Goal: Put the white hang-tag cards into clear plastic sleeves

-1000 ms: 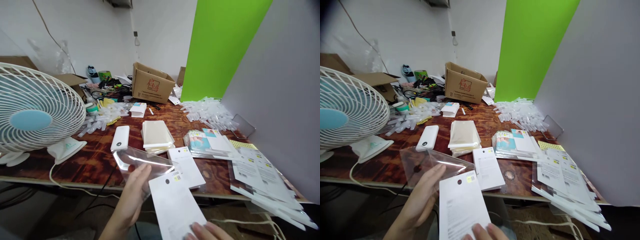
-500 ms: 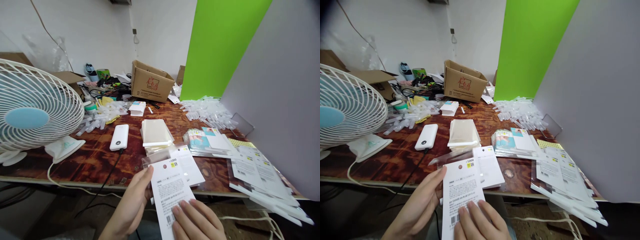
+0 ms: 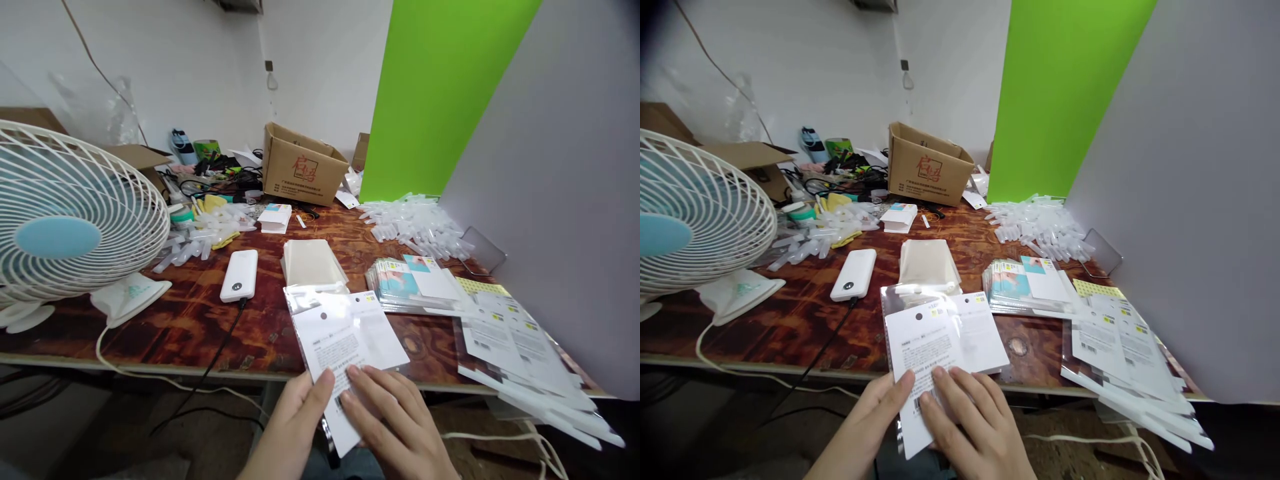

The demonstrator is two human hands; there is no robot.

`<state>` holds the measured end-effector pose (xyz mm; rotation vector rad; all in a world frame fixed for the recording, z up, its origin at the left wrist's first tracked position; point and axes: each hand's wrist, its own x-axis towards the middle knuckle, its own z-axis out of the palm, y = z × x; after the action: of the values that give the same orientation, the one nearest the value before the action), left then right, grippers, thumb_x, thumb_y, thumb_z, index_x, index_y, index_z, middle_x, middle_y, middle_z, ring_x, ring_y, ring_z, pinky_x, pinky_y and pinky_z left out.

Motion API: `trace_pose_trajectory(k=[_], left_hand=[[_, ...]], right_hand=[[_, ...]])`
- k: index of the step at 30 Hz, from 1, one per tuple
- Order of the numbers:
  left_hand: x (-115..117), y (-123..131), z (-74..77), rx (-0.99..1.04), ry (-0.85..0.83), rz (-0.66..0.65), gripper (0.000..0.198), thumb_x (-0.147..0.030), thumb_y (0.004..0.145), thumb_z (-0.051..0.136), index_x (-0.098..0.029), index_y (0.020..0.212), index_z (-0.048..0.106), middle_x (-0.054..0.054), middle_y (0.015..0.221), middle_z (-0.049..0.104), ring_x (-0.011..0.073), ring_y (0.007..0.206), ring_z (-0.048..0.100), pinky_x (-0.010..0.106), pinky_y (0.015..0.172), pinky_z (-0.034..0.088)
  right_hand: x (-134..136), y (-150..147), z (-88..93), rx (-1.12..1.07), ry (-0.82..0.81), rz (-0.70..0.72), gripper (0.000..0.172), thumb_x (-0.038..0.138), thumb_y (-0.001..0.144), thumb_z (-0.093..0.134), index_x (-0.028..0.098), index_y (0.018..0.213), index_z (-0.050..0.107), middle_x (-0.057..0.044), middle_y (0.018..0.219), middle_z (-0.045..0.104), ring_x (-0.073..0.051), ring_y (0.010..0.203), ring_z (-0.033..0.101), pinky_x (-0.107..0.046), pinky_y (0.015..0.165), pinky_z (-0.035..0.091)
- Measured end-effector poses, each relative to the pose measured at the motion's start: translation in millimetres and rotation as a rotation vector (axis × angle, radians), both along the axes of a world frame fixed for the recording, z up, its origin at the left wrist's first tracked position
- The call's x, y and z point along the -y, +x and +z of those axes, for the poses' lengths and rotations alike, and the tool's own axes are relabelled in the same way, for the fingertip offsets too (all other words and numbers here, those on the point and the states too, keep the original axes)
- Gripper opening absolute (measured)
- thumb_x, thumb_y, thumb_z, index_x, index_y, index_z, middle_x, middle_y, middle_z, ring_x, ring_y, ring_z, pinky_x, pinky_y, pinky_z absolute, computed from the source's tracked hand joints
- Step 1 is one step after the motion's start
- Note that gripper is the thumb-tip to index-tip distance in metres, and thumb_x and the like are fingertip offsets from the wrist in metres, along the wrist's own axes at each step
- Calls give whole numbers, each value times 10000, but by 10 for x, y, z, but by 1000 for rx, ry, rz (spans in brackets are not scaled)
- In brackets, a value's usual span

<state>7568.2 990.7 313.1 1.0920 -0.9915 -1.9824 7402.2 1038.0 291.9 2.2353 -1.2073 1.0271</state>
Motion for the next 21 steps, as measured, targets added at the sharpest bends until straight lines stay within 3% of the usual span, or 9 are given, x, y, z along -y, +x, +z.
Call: trace_pose_trajectory(k=[4, 6, 8, 11, 15, 19, 21], left_hand=[[-91, -44, -11, 90, -109, -105, 575, -648, 740, 609, -175, 1040, 741, 88, 912, 750, 242, 819, 641, 330, 763, 503], [-113, -63, -26, 87, -83, -73, 567, -644, 742, 611, -177, 1037, 740, 84, 891, 747, 238, 813, 641, 331, 768, 497], [-97, -75, -31, 43, -14, -25, 559, -633, 738, 627, -188, 1060, 730, 86, 961, 745, 251, 889, 644, 343, 824, 493], [-37, -90, -24, 15, 4, 29, 558, -628, 752, 615, -192, 1083, 721, 96, 1065, 731, 273, 1021, 619, 369, 926, 470], [-23, -102, -27, 121, -134, -38, 556, -636, 777, 571, -193, 1073, 728, 108, 1078, 723, 286, 1050, 602, 405, 996, 438], [-86, -61, -25, 309, -314, -92, 543, -648, 806, 508, -205, 1012, 744, 104, 974, 720, 277, 983, 598, 407, 987, 433], [-99, -18, -4, 353, -350, -154, 560, -665, 817, 464, -208, 971, 747, 96, 946, 716, 270, 952, 596, 395, 961, 442]], right_hand=[[-24, -79, -34, 159, 191, 8, 296, 269, 949, 425, 280, 1137, 653, -71, 1271, 538, -196, 1084, 495, -352, 881, 472], [-40, -110, -36, 127, 249, 2, 304, 402, 946, 455, 313, 1173, 637, -71, 1317, 492, -218, 1125, 462, -370, 894, 476], [-59, -109, -60, 106, 199, -9, 379, 515, 919, 466, 306, 1188, 633, -86, 1327, 482, -238, 1146, 448, -377, 896, 476], [-89, -43, -141, 99, 41, -75, 293, 352, 920, 539, 243, 1168, 649, -100, 1155, 573, -206, 1021, 500, -337, 840, 475], [-105, 81, -186, 184, -45, -116, 228, 200, 874, 601, 211, 1088, 678, -70, 909, 574, -175, 868, 511, -328, 744, 471], [-124, 166, -111, 377, 59, -133, 169, 159, 857, 616, 230, 1000, 670, -59, 925, 506, -167, 853, 499, -325, 726, 466], [-140, 189, -83, 484, 46, -180, 128, 239, 849, 648, 219, 975, 636, -68, 993, 498, -180, 901, 503, -327, 752, 467]])
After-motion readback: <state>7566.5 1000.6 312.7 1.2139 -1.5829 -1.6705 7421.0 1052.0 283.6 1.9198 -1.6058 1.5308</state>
